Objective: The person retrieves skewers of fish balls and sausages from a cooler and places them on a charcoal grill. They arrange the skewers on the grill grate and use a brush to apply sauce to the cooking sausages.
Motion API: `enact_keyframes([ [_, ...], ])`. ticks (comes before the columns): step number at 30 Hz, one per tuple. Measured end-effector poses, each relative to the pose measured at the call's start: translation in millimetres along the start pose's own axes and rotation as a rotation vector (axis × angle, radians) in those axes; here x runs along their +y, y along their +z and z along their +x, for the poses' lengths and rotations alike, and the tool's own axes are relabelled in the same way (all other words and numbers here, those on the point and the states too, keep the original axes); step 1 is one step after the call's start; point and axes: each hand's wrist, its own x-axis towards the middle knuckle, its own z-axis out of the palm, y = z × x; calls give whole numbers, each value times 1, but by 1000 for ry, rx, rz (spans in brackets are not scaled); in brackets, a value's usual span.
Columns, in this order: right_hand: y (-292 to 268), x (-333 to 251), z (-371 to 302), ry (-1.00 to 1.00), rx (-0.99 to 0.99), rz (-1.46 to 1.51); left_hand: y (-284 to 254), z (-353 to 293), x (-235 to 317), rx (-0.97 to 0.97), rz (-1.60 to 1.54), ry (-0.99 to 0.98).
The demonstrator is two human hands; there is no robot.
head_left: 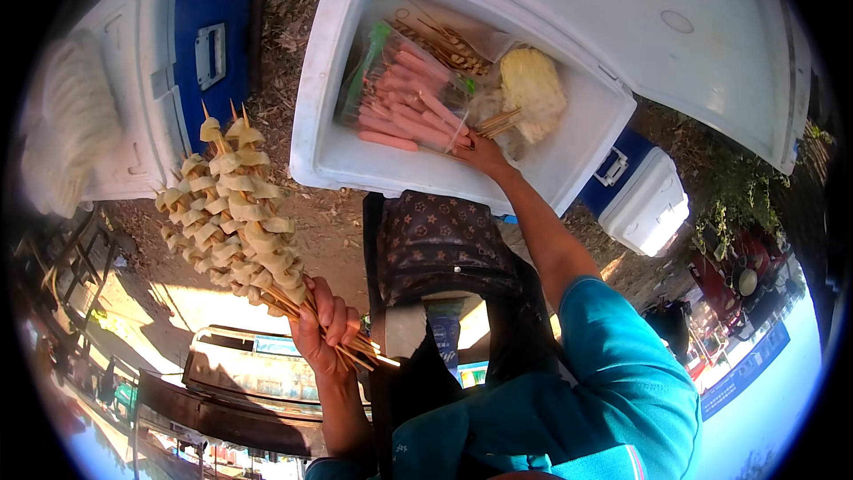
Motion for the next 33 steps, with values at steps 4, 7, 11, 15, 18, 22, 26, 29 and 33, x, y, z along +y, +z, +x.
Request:
enact_keyframes([
  [4,-6,-4,-3,-115,-35,82,-1,0,-3,8,-16,-8],
  [7,-5,8,-3,-166,-61,47,-2,2,-5,-4,-10,-17],
  [11,-22,7,-36,-179,-20,-38,-1,0,-5,-11,2,-5],
  [15,-51,14,-84,-27,-58,-185,11,-7,-1,-17,-9,32],
  [18,-79,34,-129,-10,-31,-272,23,-10,5,62,-92,49],
  [22,-109,63,-189,-10,-33,-267,28,-16,14,-79,-197,153],
  [26,-136,24,-244,-51,84,-131,35,-25,28,-199,-368,234],
  [29,-160,-16,-273,-137,204,56,49,-39,48,-170,-552,249],
  [33,-221,-100,-305,-467,409,267,45,-56,73,-203,-600,323],
])
